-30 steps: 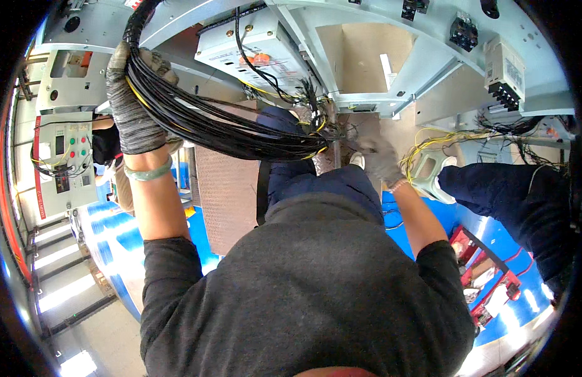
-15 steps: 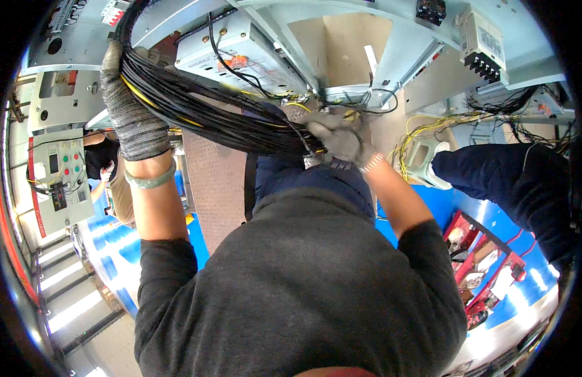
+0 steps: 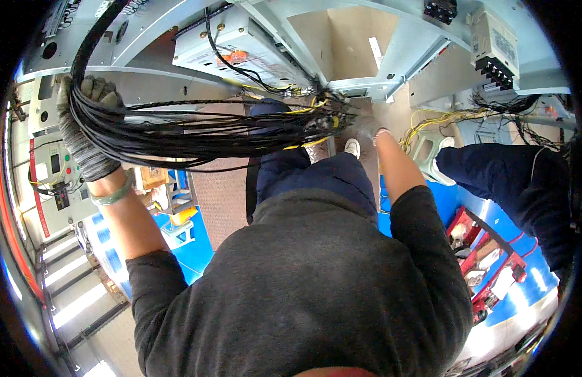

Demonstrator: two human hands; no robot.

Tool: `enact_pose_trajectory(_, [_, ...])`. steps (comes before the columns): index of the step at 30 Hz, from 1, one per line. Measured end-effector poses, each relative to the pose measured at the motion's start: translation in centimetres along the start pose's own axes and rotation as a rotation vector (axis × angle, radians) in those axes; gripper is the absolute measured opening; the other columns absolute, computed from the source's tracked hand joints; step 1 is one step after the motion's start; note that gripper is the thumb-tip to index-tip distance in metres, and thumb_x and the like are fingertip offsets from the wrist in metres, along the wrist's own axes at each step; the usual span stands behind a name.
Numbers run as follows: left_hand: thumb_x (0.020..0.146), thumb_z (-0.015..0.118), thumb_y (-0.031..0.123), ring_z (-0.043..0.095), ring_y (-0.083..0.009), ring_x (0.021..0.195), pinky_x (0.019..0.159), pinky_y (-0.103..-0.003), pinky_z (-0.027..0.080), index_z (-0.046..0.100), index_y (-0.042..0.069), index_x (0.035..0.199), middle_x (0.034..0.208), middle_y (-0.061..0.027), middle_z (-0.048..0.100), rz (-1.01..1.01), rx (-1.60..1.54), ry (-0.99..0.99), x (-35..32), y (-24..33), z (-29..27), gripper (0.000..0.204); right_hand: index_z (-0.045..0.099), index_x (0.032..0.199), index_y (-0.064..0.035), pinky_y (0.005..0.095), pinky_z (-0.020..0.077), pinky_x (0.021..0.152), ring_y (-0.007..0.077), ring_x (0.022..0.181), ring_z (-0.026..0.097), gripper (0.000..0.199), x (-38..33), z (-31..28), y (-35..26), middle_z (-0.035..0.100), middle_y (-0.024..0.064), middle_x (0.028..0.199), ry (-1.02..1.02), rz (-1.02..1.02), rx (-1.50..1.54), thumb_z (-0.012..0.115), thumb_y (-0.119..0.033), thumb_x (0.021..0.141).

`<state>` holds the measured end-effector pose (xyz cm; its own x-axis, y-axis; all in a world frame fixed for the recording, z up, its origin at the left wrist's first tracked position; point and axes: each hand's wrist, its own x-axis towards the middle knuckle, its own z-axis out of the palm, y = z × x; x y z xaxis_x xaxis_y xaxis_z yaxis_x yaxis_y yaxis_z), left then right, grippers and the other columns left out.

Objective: The person gathers a bundle of black and yellow wires from an electrical panel, separates them, and organizes them into a neat coil. The person then places the organized wires into a red tool tray.

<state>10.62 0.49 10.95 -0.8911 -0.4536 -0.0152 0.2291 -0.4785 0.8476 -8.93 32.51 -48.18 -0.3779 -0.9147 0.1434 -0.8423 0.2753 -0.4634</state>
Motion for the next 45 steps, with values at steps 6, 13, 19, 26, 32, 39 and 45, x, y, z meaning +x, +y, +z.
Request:
enact_pose_trajectory(6, [0.091,0.051,0.023,0.029,-0.0129,0.06,0.056,-0.026,0.029,0.04,0.009,0.072,0.063,0.0006,0.031,-0.05,-0.059,-0.02,-1.2,1.8,-4.0,0.025,0.059,0.115,-0.0123,0.0364,0.0457,0.085,0.0236,0.102,0.059,0.034,-13.7,-7.7,7.3,0.06,0.0105,0.115,-0.581,0.739,-0.124,0.045,-0.026,0.087])
enact_pose_trajectory(13, [0.09,0.052,0.028,0.029,-0.0139,0.061,0.055,-0.026,0.031,0.038,0.01,0.073,0.065,-0.0003,0.032,-0.104,0.172,0.025,-1.5,2.8,-4.4,0.029,0.059,0.108,-0.0144,0.0356,0.0471,0.076,0.0189,0.091,0.059,0.031,-28.7,-10.3,11.0,0.061,0.0047,0.103,-0.515,1.283,-0.042,0.037,-0.03,0.091])
enact_pose_trajectory(19, [0.089,0.055,0.026,0.042,-0.0148,0.068,0.057,-0.027,0.038,0.053,0.007,0.093,0.071,-0.0008,0.047,0.046,0.308,0.164,-1.3,-0.6,-4.0,0.02,0.061,0.091,-0.0122,0.0304,0.0419,0.044,0.0192,0.049,0.05,0.017,-29.8,-11.0,12.2,0.06,0.0076,0.07,0.835,1.748,1.651,0.056,-0.028,0.087])
enact_pose_trajectory(26, [0.077,0.068,0.035,0.056,-0.0158,0.066,0.062,-0.029,0.049,0.058,0.008,0.087,0.072,-0.0038,0.057,0.155,0.507,0.434,-0.4,-4.8,-2.1,0.03,0.061,0.096,-0.0071,0.0319,0.0456,0.051,0.019,0.059,0.055,0.017,-28.0,-15.6,4.8,0.061,0.0064,0.075,0.6,1.479,1.261,0.059,-0.021,0.086])
enact_pose_trajectory(32, [0.079,0.069,0.028,0.058,-0.0124,0.077,0.073,-0.028,0.05,0.061,0.008,0.098,0.082,-0.0001,0.057,0.15,0.411,0.435,-0.1,-7.3,-1.0,0.029,0.053,0.12,-0.0003,0.0304,0.0425,0.092,0.0182,0.099,0.056,0.044,3.0,-26.9,-18.1,0.059,0.0087,0.11,0.143,0.271,0.958,0.064,-0.009,0.078])
enact_pose_trajectory(39, [0.083,0.066,0.036,0.053,-0.0088,0.069,0.065,-0.023,0.044,0.06,0.01,0.085,0.075,0.0024,0.055,0.125,0.546,0.367,1.2,-8.8,-0.9,0.027,0.04,0.127,-0.0011,0.0391,0.0449,0.088,0.0346,0.103,0.056,0.068,16.5,-32.1,-33.9,0.055,0.0232,0.111,0.23,-0.061,0.831,0.069,-0.025,0.071])
enact_pose_trajectory(45, [0.083,0.064,0.044,0.05,-0.0075,0.065,0.06,-0.025,0.043,0.064,0.001,0.083,0.07,-0.001,0.058,0.165,0.927,0.237,1.2,-9.5,-0.3,0.043,0.047,0.116,0.0019,0.0364,0.0471,0.081,0.0284,0.087,0.06,0.05,18.3,-32.7,-31.5,0.06,0.0192,0.094,-0.044,-0.086,0.976,0.066,-0.017,0.073])
